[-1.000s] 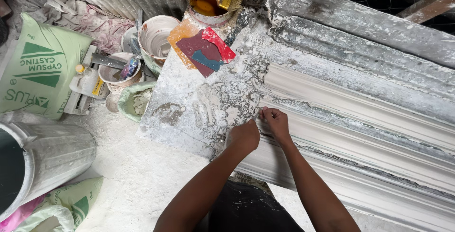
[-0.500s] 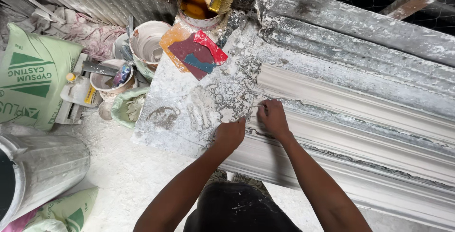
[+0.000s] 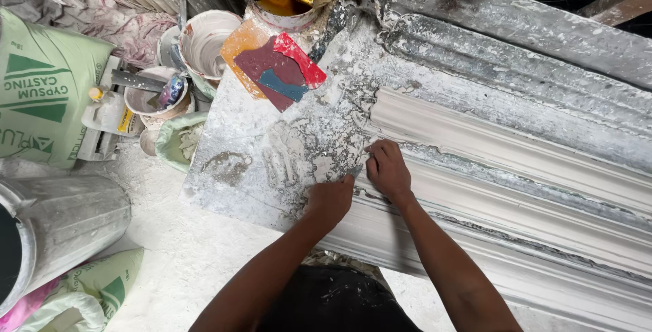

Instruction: The person dips a sponge into a bowl of plaster slurry and wipes their hands with a cloth, then uses a small knife to scrape excess plaster from the grooves of decorative plaster cornice moldings laid on a workbench, working along the lengths of several moldings.

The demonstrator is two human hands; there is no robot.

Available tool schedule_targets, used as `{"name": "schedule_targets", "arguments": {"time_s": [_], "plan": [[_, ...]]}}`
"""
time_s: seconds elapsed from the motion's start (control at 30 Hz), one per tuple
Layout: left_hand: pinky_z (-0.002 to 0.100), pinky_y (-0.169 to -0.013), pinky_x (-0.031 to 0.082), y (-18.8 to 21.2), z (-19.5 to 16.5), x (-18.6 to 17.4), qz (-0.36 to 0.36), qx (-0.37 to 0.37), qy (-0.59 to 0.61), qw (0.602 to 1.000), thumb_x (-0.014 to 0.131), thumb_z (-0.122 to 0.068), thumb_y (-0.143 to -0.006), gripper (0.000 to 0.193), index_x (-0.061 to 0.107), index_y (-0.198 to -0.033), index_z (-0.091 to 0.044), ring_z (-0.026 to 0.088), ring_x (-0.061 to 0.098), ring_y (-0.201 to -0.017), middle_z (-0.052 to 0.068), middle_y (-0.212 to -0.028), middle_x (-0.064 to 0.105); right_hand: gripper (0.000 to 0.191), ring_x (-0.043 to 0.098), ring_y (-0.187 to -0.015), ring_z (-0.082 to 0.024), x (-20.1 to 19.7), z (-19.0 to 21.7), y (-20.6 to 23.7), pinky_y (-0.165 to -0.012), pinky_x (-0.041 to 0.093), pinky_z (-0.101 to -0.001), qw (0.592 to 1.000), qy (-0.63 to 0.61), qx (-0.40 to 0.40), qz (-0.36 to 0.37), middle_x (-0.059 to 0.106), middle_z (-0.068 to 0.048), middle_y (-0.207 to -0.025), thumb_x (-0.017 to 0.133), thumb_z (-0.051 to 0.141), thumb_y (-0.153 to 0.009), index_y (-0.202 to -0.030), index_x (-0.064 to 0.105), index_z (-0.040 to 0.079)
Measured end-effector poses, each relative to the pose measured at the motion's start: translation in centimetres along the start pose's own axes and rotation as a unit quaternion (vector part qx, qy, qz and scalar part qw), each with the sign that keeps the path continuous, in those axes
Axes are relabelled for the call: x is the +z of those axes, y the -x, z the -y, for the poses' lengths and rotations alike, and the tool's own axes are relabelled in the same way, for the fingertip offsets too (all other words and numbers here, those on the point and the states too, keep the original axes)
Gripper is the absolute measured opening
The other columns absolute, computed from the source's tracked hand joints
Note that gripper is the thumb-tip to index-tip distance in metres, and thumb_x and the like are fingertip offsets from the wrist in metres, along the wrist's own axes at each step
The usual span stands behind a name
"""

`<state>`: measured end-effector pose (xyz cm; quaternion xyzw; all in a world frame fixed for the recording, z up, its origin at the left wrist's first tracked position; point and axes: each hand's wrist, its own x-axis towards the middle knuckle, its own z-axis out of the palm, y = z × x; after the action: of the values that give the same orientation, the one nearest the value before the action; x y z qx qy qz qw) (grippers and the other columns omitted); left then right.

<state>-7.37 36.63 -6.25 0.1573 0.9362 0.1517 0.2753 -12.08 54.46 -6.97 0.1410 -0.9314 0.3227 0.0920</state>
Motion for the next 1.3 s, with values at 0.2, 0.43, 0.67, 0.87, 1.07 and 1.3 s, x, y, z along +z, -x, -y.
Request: {"name": "schedule_targets", "arguments": {"time_s": [0.2, 0.43, 0.67, 0.87, 1.07, 1.3], "plan": [[0.051, -0.075, 0.058, -2.5, -1.1, -0.2, -0.057, -0.006, 0.083, 0.995, 0.050, -0.014, -0.098, 0.015, 0.062, -0.104, -0.007, 0.035, 0.076, -0.084, 0.017, -0.090, 0.076, 0.013, 0.059, -0.113, -0.032, -0.3, 0.5, 0.0, -0.094, 0.051, -0.0414, 1.000, 0.000, 0.011, 0.003, 0.065, -0.013, -0.111, 0.064, 0.008, -0.093, -0.105, 0.068, 0.004], [0.048, -0.062, 0.059, -2.2, 1.2, 0.9, -0.070, 0.025, 0.003, 0.997, 0.051, -0.014, -0.098, 0.017, 0.057, -0.112, -0.006, 0.031, 0.076, -0.075, 0.015, -0.087, 0.076, 0.015, 0.060, -0.106, -0.035, -0.8, 0.6, 0.0, -0.091, 0.050, -0.0424, 1.000, -0.027, 0.002, 0.003, 0.065, -0.015, -0.108, 0.067, 0.013, -0.094, -0.101, 0.062, 0.000], [0.044, -0.049, 0.057, -0.4, 1.1, 1.6, -0.122, 0.039, -0.071, 0.989, 0.055, -0.016, -0.097, 0.019, 0.054, -0.113, -0.006, 0.028, 0.073, -0.060, 0.012, -0.084, 0.072, 0.005, 0.057, -0.108, -0.033, -1.1, -0.5, 0.9, -0.095, 0.048, -0.0419, 0.995, -0.100, -0.001, 0.000, 0.063, -0.014, -0.110, 0.058, 0.004, -0.095, -0.097, 0.061, 0.000], [0.043, -0.051, 0.058, -0.6, 1.3, -1.5, -0.085, 0.071, -0.058, 0.992, 0.057, -0.012, -0.096, 0.013, 0.053, -0.106, -0.006, 0.029, 0.074, -0.064, 0.014, -0.081, 0.073, 0.008, 0.058, -0.108, -0.032, -1.1, -1.0, 1.2, -0.093, 0.049, -0.0409, 0.992, -0.126, -0.004, -0.030, 0.061, -0.013, -0.111, 0.059, -0.001, -0.085, -0.091, 0.055, 0.002], [0.048, -0.069, 0.059, -2.0, -0.2, -3.9, 0.077, 0.037, 0.015, 0.996, 0.052, -0.010, -0.099, 0.015, 0.050, -0.112, -0.004, 0.034, 0.076, -0.079, 0.018, -0.088, 0.075, 0.024, 0.059, -0.107, -0.034, -0.9, -1.0, 1.1, -0.093, 0.050, -0.0430, 0.988, -0.150, 0.001, -0.040, 0.062, -0.013, -0.109, 0.052, -0.008, -0.078, -0.100, 0.052, 0.002], [0.049, -0.086, 0.056, -9.4, -2.6, -5.9, 0.196, -0.020, 0.003, 0.980, 0.055, -0.017, -0.096, 0.028, 0.069, -0.115, -0.002, 0.029, 0.075, -0.095, 0.016, -0.108, 0.076, 0.027, 0.061, -0.106, -0.035, -0.8, -0.6, 0.6, -0.089, 0.052, -0.0429, 0.993, -0.113, 0.022, -0.024, 0.065, -0.014, -0.105, 0.050, -0.007, -0.075, -0.099, 0.056, 0.004]]}}
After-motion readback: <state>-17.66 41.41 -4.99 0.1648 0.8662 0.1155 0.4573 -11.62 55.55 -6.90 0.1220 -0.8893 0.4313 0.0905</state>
